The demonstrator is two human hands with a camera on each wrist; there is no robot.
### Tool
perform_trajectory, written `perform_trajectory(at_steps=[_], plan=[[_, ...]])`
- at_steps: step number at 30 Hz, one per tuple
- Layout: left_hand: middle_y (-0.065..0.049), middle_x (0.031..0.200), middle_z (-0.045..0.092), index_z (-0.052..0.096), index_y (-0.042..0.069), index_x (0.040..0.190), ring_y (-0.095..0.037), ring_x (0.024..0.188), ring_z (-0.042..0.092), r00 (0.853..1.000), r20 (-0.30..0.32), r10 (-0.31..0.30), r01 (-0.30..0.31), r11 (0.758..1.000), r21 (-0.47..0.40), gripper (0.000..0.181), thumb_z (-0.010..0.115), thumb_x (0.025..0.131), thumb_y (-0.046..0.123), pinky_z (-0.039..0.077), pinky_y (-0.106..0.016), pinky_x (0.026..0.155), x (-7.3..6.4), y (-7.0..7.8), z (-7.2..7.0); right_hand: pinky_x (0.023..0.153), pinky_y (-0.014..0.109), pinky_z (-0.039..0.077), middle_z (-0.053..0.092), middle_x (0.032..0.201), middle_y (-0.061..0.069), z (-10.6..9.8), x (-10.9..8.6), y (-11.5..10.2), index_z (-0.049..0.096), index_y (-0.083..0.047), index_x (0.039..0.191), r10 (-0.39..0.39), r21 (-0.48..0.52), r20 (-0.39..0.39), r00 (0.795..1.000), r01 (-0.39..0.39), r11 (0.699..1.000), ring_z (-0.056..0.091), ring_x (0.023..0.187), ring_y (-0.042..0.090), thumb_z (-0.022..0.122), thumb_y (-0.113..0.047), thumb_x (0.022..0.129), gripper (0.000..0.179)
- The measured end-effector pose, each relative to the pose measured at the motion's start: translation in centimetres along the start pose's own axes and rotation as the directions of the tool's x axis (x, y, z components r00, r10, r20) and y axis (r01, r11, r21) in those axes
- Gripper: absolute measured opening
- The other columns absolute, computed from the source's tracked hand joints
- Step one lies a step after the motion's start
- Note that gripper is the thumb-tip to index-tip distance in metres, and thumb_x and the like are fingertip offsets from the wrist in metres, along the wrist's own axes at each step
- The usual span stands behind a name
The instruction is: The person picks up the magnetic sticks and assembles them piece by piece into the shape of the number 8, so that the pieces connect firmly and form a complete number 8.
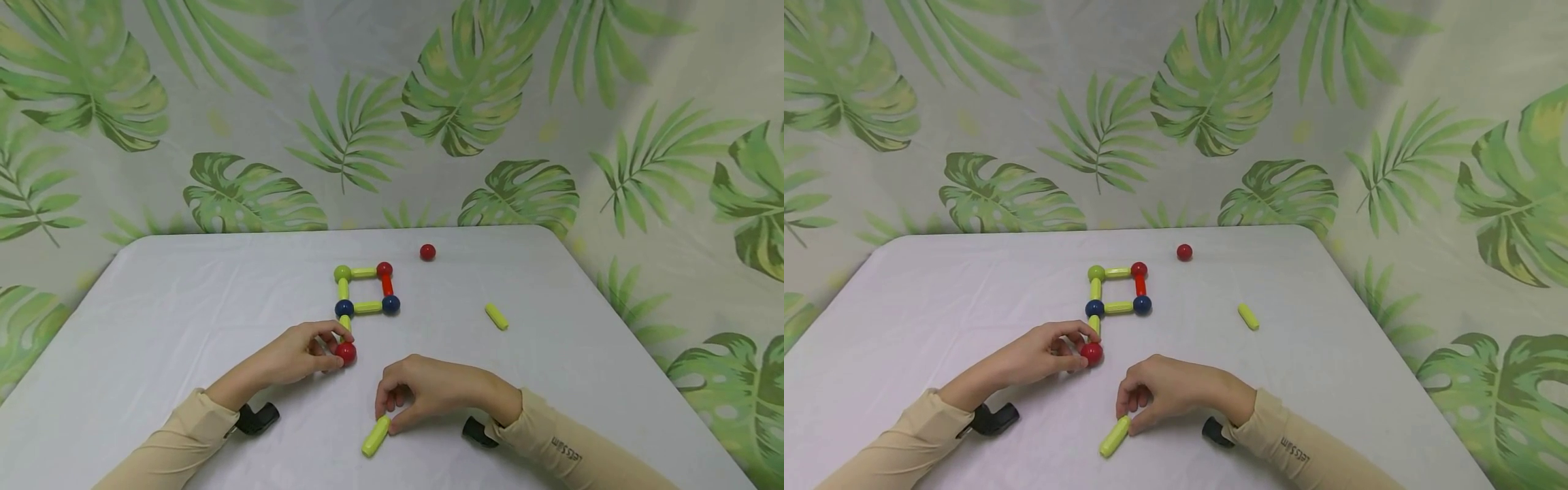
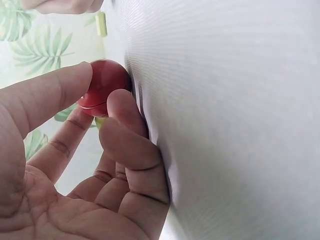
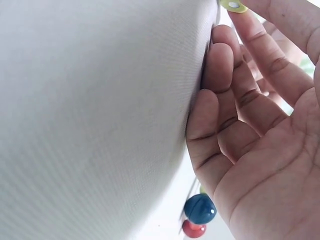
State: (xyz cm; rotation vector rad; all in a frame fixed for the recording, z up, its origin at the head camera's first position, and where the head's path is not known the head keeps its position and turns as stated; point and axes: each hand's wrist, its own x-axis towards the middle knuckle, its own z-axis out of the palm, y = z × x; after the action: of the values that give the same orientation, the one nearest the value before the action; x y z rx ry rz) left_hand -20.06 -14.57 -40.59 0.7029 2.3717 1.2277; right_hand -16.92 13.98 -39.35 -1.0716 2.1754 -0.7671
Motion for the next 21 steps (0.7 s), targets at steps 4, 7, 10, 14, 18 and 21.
perform_trajectory(at_steps=[4, 7, 10, 14, 18, 21], plan=[[-0.01, 0.11, 0.067, 0.069, 0.015, 0.127, -0.016, 0.079, 0.064, 1.0, 0.006, -0.004, 0.004, 1.0, -0.019, 0.033, 0.081, 0.096, 0.015, 0.049, -0.024, 0.067, 0.1, 0.1, 0.0, 0.078, 0.014, 0.051, 0.065, 0.09, -0.014, 0.0, -0.1, 0.1, 0.078, -0.021, 0.101, -0.006, 0.017, -0.009, 1.0, 0.006, 1.0, 0.056, 0.083, -0.004, 0.087, -0.017, 0.093, 0.013], [-0.01, 0.11, 0.067, 0.069, 0.014, 0.127, -0.017, 0.079, 0.063, 1.0, 0.01, -0.007, 0.007, 0.999, -0.036, 0.033, 0.081, 0.096, 0.014, 0.049, -0.024, 0.067, 0.1, 0.1, -0.1, 0.077, 0.015, 0.05, 0.065, 0.087, -0.016, -0.1, -0.1, 0.4, 0.077, -0.021, 0.1, 0.01, 0.053, -0.022, 1.0, -0.009, 0.999, 0.057, 0.081, -0.004, 0.087, -0.019, 0.093, 0.012], [-0.011, 0.109, 0.067, 0.069, 0.014, 0.127, -0.017, 0.079, 0.062, 1.0, 0.011, -0.009, 0.01, 0.999, -0.047, 0.033, 0.081, 0.096, 0.014, 0.049, -0.024, 0.068, 0.0, 0.1, -0.1, 0.075, 0.015, 0.05, 0.065, 0.085, -0.017, -0.3, -0.1, 0.8, 0.076, -0.023, 0.099, 0.037, 0.089, -0.036, 0.999, -0.033, 0.995, 0.057, 0.079, -0.004, 0.087, -0.022, 0.093, 0.012], [-0.01, 0.11, 0.066, 0.069, 0.015, 0.127, -0.017, 0.079, 0.062, 1.0, 0.007, -0.017, 0.017, 0.999, -0.043, 0.033, 0.081, 0.096, 0.015, 0.05, -0.024, 0.068, 0.0, 0.2, -0.1, 0.074, 0.017, 0.051, 0.067, 0.085, -0.015, -0.6, -0.1, 1.5, 0.076, -0.026, 0.098, 0.075, 0.115, -0.068, 0.995, -0.067, 0.991, 0.059, 0.078, -0.002, 0.087, -0.024, 0.093, 0.012], [-0.01, 0.111, 0.066, 0.069, 0.015, 0.126, -0.017, 0.079, 0.062, 1.0, 0.005, -0.019, 0.019, 0.999, -0.034, 0.032, 0.081, 0.096, 0.015, 0.05, -0.024, 0.068, 0.1, 0.2, 0.0, 0.074, 0.018, 0.053, 0.069, 0.084, -0.012, -1.3, -0.1, 2.2, 0.076, -0.025, 0.097, 0.115, 0.117, -0.128, 0.985, -0.1, 0.988, 0.061, 0.078, 0.001, 0.087, -0.024, 0.093, 0.012], [-0.01, 0.11, 0.067, 0.069, 0.015, 0.126, -0.017, 0.079, 0.062, 1.0, 0.007, -0.015, 0.016, 1.0, -0.027, 0.032, 0.081, 0.096, 0.015, 0.05, -0.024, 0.068, 0.1, 0.1, -0.1, 0.074, 0.019, 0.053, 0.069, 0.084, -0.01, -2.0, -0.2, 2.6, 0.076, -0.021, 0.098, 0.134, 0.119, -0.174, 0.976, -0.115, 0.986, 0.062, 0.079, 0.005, 0.087, -0.023, 0.093, 0.012]])
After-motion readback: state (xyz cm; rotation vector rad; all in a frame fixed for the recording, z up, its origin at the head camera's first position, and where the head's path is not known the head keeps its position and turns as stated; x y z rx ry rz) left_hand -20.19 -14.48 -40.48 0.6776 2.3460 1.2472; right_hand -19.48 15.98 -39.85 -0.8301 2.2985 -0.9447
